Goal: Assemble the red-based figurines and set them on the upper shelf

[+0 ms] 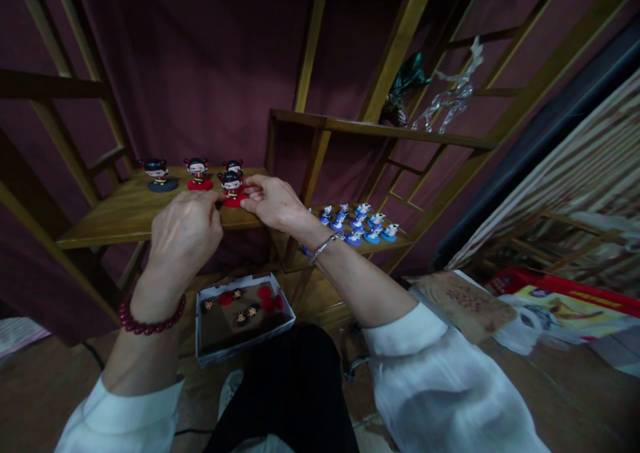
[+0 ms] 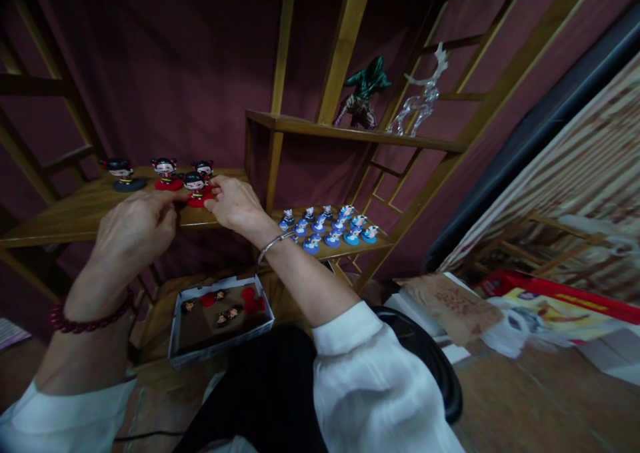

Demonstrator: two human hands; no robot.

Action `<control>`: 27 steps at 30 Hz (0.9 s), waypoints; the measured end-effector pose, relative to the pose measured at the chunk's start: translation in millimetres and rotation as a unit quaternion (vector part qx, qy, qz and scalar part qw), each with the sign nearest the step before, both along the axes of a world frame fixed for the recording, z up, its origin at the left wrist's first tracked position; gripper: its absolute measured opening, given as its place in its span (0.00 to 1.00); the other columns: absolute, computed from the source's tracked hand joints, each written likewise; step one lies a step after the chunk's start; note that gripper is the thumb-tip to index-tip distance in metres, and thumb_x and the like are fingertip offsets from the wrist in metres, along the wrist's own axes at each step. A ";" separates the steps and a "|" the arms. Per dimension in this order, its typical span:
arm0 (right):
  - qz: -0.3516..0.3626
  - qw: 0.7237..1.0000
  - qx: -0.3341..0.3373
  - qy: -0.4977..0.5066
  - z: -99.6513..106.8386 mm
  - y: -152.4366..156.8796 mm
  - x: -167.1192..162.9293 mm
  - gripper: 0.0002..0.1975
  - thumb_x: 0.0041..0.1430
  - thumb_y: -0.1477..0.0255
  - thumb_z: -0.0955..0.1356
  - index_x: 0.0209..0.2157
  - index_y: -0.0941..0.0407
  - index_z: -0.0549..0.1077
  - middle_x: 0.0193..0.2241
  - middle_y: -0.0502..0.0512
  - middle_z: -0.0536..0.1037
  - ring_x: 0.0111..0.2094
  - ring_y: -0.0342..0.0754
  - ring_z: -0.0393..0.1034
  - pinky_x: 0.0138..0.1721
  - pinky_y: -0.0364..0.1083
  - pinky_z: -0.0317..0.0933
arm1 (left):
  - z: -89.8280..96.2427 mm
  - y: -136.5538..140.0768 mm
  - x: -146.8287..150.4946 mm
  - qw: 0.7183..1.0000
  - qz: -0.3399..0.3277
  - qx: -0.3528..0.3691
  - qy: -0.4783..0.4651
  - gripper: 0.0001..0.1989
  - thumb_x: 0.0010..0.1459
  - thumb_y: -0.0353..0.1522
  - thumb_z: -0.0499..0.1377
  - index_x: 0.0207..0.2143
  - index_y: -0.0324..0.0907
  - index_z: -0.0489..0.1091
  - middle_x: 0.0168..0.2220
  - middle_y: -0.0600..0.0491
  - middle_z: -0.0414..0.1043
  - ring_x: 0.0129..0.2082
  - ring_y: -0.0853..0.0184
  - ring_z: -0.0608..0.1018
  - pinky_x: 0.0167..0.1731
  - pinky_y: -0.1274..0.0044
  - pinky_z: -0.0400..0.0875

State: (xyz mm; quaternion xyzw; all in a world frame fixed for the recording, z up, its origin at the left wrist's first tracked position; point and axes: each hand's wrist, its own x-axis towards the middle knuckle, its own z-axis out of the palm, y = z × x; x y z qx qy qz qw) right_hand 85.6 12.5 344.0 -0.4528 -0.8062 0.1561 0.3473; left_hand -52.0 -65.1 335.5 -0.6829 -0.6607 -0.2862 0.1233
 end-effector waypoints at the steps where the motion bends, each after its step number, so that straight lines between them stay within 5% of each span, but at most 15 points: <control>1: 0.000 1.000 -0.003 0.001 0.1 0.0 -0.3 0.17 0.50 0.76 0.69 0.44 0.58 0.72 0.37 0.52 0.78 0.36 0.42 0.73 0.41 0.41 0.65 | -0.2 0.0 0.1 1.000 0.002 0.002 0.003 0.20 0.57 0.30 0.45 0.48 0.43 0.70 0.47 0.47 0.73 0.48 0.57 0.72 0.46 0.68 0.68; 27: -0.050 0.998 0.025 -0.017 1.7 0.5 2.1 0.15 0.49 0.77 0.68 0.41 0.55 0.73 0.33 0.49 0.78 0.34 0.44 0.72 0.38 0.42 0.64 | 9.7 6.9 10.0 0.997 -0.024 -0.059 0.035 0.21 0.58 0.30 0.43 0.49 0.43 0.69 0.44 0.45 0.74 0.46 0.53 0.74 0.42 0.66 0.69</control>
